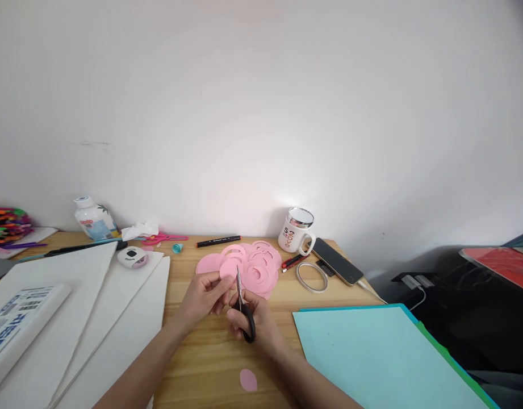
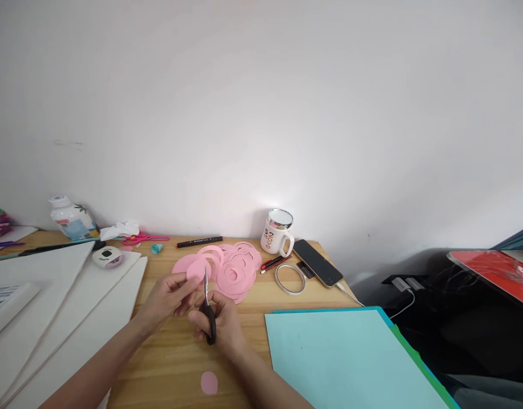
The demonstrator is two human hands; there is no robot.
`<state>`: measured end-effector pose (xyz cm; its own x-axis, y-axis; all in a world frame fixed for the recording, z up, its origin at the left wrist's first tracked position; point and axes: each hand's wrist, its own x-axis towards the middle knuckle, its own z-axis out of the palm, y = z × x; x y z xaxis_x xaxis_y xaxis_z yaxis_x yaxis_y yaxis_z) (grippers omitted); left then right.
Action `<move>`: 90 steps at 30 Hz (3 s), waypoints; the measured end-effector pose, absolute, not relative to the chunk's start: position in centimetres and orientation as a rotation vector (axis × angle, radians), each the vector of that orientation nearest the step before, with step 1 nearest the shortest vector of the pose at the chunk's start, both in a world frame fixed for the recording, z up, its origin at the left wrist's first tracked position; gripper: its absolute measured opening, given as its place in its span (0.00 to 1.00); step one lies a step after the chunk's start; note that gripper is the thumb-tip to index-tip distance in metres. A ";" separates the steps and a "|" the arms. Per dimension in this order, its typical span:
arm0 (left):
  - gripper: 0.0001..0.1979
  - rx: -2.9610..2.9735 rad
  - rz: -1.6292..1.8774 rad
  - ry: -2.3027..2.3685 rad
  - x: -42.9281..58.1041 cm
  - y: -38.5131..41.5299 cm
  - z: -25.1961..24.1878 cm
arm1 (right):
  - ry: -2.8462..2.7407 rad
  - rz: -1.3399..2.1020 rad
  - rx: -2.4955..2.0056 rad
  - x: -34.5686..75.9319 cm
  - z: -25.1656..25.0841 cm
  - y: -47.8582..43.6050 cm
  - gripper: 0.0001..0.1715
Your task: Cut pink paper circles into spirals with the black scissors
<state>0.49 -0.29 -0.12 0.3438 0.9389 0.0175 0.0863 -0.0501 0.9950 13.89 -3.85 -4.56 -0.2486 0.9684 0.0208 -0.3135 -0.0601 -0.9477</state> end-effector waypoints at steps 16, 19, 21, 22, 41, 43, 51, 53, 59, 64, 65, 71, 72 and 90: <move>0.20 1.435 0.918 0.996 0.2 -0.1 -0.3 | -1.158 1.467 -0.877 14.2 -4.4 -3.7 0.24; 0.19 1.428 0.928 1.002 0.0 0.1 -0.4 | -1.152 1.478 -0.904 14.2 -4.1 -3.8 0.24; 0.18 1.425 0.931 1.004 -0.1 0.1 -0.4 | -1.133 1.491 -0.908 14.1 -4.0 -3.8 0.25; 0.18 1.419 0.932 1.003 -0.1 0.1 -0.3 | -1.125 1.502 -0.904 14.1 -4.0 -3.8 0.25; 0.20 1.472 1.002 1.067 0.4 -0.3 -0.2 | -1.090 1.569 -0.888 13.7 -3.9 -4.1 0.25; 0.20 1.436 1.018 1.087 0.5 -0.4 -0.2 | -1.115 1.587 -0.897 13.7 -4.1 -4.1 0.25; 0.20 1.390 0.966 1.052 0.7 -0.6 0.2 | -1.122 1.540 -0.772 13.9 -3.9 -3.9 0.27; 0.19 1.392 0.943 1.045 0.8 -0.7 0.2 | -1.144 1.520 -0.740 13.9 -3.6 -3.8 0.26; 0.19 1.413 0.916 1.026 0.6 -0.6 0.1 | -1.191 1.491 -0.765 14.1 -3.5 -3.8 0.26; 0.21 1.448 0.901 1.030 0.4 -0.4 0.1 | -1.194 1.498 -0.812 14.2 -3.8 -3.7 0.27; 0.21 1.458 0.907 1.038 0.4 -0.4 0.0 | -1.193 1.498 -0.829 14.2 -3.8 -3.7 0.26; 0.20 1.456 0.939 1.070 0.1 -0.2 -0.2 | -1.143 1.543 -0.876 14.0 -3.6 -3.9 0.25; 0.20 1.456 0.945 1.071 0.1 -0.1 -0.2 | -1.131 1.553 -0.880 14.0 -3.5 -4.0 0.25; 0.23 1.498 0.929 1.026 -0.6 0.4 -0.2 | -1.094 1.559 -0.955 14.1 -3.8 -3.9 0.24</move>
<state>-0.61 0.35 -0.20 0.3310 0.9429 0.0372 0.1302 -0.0847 0.9879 14.07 -3.90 -3.80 -0.2232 0.9725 -0.0669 -0.2676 -0.1271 -0.9551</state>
